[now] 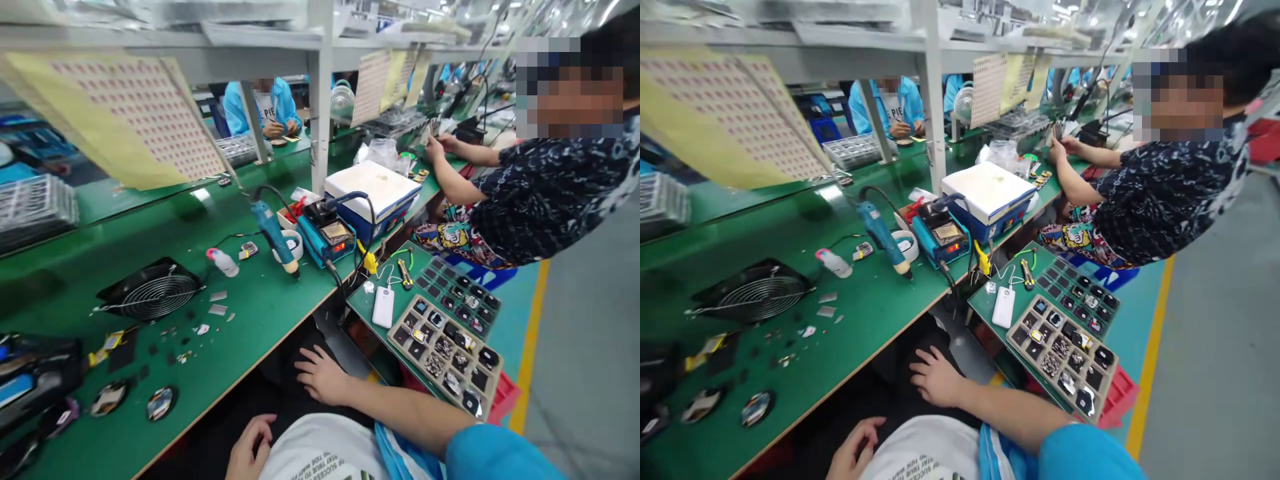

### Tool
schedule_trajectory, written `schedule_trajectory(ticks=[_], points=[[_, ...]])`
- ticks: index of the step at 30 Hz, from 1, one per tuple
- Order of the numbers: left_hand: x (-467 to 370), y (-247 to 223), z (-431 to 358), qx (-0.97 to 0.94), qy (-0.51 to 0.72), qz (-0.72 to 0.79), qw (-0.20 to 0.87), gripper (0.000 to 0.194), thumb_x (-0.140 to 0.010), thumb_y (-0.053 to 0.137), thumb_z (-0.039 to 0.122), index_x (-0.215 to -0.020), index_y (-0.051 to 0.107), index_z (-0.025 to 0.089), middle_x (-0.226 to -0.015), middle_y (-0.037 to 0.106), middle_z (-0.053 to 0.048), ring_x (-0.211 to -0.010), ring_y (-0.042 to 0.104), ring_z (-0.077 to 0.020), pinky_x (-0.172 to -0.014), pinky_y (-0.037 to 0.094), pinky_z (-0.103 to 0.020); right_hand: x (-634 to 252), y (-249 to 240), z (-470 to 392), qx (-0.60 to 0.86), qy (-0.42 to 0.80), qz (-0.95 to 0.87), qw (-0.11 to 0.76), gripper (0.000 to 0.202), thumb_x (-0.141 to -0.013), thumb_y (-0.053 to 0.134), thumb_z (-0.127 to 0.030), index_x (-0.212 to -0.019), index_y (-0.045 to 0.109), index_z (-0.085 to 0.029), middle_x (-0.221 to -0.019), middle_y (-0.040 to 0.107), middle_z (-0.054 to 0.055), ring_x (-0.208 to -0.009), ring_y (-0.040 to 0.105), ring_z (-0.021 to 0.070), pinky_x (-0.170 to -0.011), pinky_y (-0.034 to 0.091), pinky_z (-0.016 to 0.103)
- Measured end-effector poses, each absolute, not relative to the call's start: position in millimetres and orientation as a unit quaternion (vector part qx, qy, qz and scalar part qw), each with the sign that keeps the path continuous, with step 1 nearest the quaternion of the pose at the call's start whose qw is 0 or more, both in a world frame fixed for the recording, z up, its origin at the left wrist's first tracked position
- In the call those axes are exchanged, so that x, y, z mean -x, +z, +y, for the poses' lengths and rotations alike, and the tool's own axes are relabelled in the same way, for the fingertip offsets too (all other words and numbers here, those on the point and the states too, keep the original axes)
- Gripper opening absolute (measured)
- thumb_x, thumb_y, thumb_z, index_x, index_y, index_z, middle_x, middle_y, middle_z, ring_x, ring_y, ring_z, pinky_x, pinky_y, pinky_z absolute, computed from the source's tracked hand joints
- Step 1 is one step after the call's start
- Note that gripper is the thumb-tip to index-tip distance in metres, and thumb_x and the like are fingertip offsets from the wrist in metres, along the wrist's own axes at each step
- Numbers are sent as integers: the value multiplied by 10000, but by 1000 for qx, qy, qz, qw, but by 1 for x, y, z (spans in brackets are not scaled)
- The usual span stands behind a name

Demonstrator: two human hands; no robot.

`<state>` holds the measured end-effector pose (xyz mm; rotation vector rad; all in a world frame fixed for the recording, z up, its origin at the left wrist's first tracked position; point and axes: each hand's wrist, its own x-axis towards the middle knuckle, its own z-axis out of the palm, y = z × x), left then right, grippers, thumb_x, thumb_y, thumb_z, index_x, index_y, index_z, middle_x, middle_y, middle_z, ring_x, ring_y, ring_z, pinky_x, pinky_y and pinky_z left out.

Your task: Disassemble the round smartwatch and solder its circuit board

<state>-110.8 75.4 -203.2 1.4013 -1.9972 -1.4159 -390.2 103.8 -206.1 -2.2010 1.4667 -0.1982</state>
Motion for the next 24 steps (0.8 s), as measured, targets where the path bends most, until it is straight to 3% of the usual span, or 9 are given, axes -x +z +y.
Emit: schedule_trajectory(ticks=[2, 4, 6, 7, 11, 15, 19, 24], points=[[106, -183, 67, -462, -495, -721, 147, 177, -770, 560, 367, -660, 604, 235, -1066, 771, -121, -1019, 731, -292, -925, 596, -382, 393, -194, 117, 802, -43, 542, 249, 340, -997, 563, -255, -1319, 658, -197, -1562, 526, 96, -1547, 315, 334, -1222, 321, 603], [103, -160, 60, -424, -490, -747, 150, 190, -840, 518, 334, -705, 600, 229, -1101, 759, -120, -1043, 723, -268, -946, 581, -371, 398, -179, 137, 799, -10, 544, 258, 272, -958, 609, -215, -1207, 712, -178, -1444, 626, 127, -1434, 484, 327, -1134, 445, 512], [102, -138, 56, -378, -495, -767, 156, 196, -876, 495, 301, -717, 580, 224, -1093, 754, -110, -1024, 722, -246, -930, 578, -352, 404, -161, 158, 792, 21, 550, 262, 135, -939, 635, -200, -984, 749, -144, -1122, 754, 135, -1113, 691, 271, -939, 542, 374], [102, -127, 56, -354, -501, -773, 161, 194, -891, 488, 281, -725, 571, 223, -1079, 752, -100, -1010, 721, -232, -922, 574, -338, 405, -152, 167, 788, 31, 557, 260, 114, -926, 668, -218, -904, 741, -133, -971, 761, 122, -939, 720, 241, -832, 547, 327], [95, -90, 56, -260, -509, -793, 212, 163, -905, 479, 166, -786, 575, 222, -998, 743, -41, -943, 716, -169, -876, 565, -266, 394, -114, 171, 772, 13, 599, 214, 190, -894, 738, -225, -732, 666, -158, -758, 699, 47, -677, 666, 181, -627, 460, 266], [67, -61, 48, -236, -434, -812, 312, 161, -938, 509, 147, -862, 626, 228, -934, 735, -24, -860, 715, -140, -801, 570, -215, 365, -84, 123, 745, -92, 642, 156, 211, -998, 599, -210, -788, 600, -185, -799, 665, 25, -703, 633, 157, -645, 445, 246], [27, -57, 27, -356, -304, -766, 440, 96, -948, 588, 210, -942, 678, 244, -924, 727, -17, -837, 715, -145, -772, 580, -212, 332, -69, 63, 729, -198, 641, 133, 249, -1069, 421, -225, -856, 546, -198, -804, 621, 30, -711, 590, 154, -663, 439, 250], [0, -79, 11, -511, -221, -698, 450, 164, -939, 631, 370, -1012, 699, 239, -967, 716, -40, -785, 681, -174, -740, 600, -288, 290, -74, 6, 771, -242, 559, 186, 380, -1034, 512, -353, -687, 443, -216, -647, 517, -14, -587, 484, 133, -581, 357, 251]])
